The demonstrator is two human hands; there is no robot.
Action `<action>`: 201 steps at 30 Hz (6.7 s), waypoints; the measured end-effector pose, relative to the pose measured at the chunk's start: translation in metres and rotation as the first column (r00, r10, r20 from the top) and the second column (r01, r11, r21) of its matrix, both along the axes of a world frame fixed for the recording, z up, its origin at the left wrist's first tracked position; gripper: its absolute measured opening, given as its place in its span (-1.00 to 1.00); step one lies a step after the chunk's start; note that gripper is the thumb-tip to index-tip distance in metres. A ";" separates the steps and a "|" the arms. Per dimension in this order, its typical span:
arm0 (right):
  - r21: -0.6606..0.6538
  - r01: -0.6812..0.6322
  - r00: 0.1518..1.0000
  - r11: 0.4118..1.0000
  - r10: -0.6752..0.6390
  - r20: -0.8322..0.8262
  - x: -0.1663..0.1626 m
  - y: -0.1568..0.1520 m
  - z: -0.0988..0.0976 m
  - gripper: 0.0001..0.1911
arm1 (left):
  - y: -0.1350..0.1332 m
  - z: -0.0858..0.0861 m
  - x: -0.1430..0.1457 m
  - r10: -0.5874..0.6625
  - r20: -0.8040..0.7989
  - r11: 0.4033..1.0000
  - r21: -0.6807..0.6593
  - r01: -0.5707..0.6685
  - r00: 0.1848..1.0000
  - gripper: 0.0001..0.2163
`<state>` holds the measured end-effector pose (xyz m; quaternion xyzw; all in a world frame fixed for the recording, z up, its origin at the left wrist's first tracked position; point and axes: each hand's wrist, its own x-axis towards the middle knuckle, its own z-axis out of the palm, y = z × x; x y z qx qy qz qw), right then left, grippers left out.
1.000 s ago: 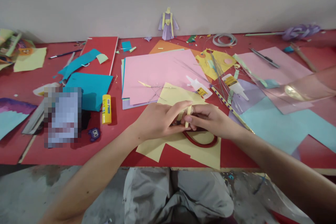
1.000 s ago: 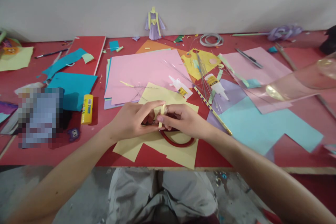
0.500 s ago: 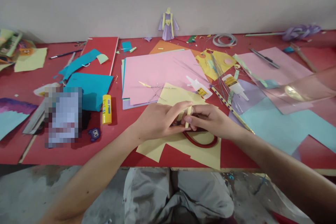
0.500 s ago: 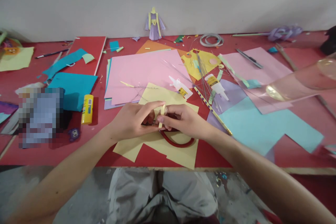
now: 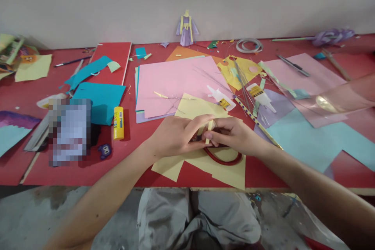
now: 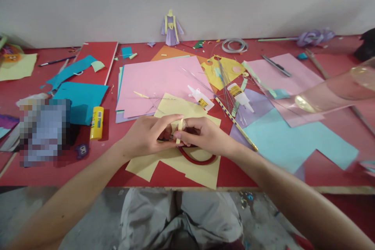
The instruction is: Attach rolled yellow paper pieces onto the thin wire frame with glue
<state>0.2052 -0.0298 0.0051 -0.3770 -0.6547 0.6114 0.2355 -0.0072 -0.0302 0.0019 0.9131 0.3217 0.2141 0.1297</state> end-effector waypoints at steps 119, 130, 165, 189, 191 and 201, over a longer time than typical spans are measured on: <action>-0.039 -0.118 0.948 0.992 0.101 -0.303 0.009 0.000 -0.004 -0.61 | -0.003 0.003 0.001 -0.139 0.212 0.982 -0.100 0.163 0.967 -0.48; -0.152 -0.176 0.903 0.973 0.098 -0.418 0.015 -0.002 -0.011 -0.63 | -0.003 0.004 0.000 -0.139 0.258 0.972 -0.151 0.182 0.956 -0.46; 0.037 -0.028 0.985 0.999 0.033 -0.169 0.006 -0.001 0.002 -0.61 | -0.002 0.002 0.000 -0.133 0.056 0.991 0.006 0.133 0.990 -0.53; 0.081 -0.116 0.981 0.990 0.127 -0.147 0.001 -0.001 0.002 -0.83 | -0.002 0.002 0.000 -0.112 0.037 0.992 -0.050 0.114 0.993 -0.54; 0.080 -0.122 0.978 0.989 0.133 -0.161 0.001 -0.001 0.002 -0.83 | -0.002 0.003 0.000 -0.119 0.044 0.991 -0.053 0.121 0.992 -0.54; 0.089 -0.140 0.976 0.986 0.152 -0.153 0.002 -0.001 0.003 -0.77 | -0.001 0.003 0.000 -0.120 -0.029 0.991 -0.056 0.119 0.992 -0.51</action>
